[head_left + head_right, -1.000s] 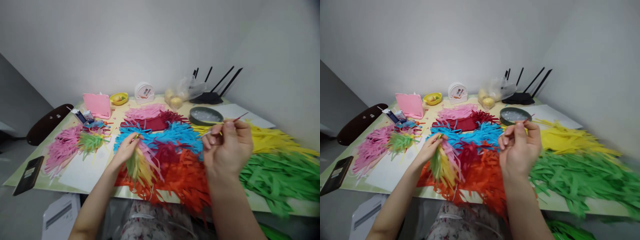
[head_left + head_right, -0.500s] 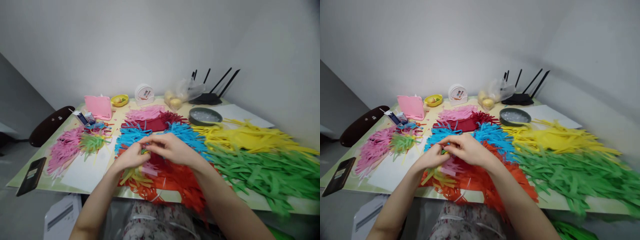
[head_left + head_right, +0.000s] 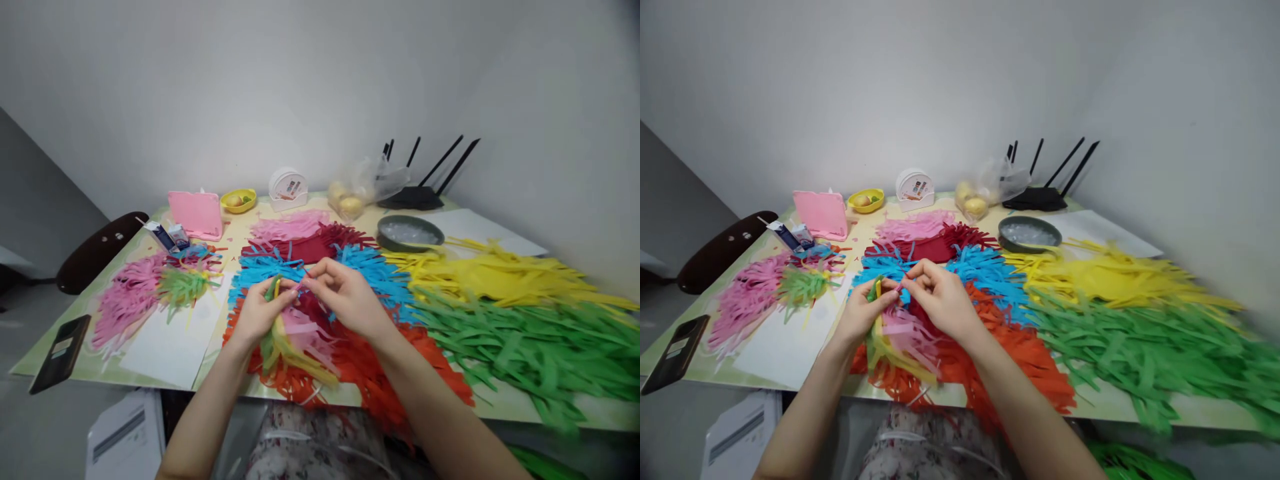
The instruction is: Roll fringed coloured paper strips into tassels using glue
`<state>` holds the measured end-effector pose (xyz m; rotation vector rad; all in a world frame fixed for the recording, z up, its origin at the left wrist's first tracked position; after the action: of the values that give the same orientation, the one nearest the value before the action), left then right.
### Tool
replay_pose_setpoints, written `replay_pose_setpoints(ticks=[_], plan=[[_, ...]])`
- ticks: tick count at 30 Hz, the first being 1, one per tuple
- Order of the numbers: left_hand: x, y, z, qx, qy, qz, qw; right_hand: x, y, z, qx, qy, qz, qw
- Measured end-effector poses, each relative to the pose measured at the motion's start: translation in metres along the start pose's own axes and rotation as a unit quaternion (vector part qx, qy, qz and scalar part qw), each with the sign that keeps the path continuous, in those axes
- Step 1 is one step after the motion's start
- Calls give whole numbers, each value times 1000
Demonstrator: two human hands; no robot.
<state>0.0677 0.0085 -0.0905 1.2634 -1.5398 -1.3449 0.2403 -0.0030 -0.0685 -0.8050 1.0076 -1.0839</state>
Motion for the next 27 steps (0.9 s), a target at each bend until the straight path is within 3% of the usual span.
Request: replay_pose_setpoints(ticks=[4, 12, 27], plan=[[3, -5, 0, 55, 56, 7, 997, 14, 3, -6, -10, 63, 0, 998], [5, 0, -1, 150, 57, 95, 983, 21, 2, -12, 5, -8, -27, 1000], [4, 0, 0, 134, 29, 88, 987, 19, -1, -9, -5, -25, -46, 999]])
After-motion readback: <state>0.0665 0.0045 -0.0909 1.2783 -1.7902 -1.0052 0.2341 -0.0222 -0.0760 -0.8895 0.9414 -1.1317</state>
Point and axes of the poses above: each hand's wrist, its own x-axis away from the middle knuckle, its own z-axis out of the back of the hand, y = z × x, the point moved 1 cm from there along -x, towards the middle knuckle, and after that the axes turned 9 degrees about x, right-handed, at the moved point
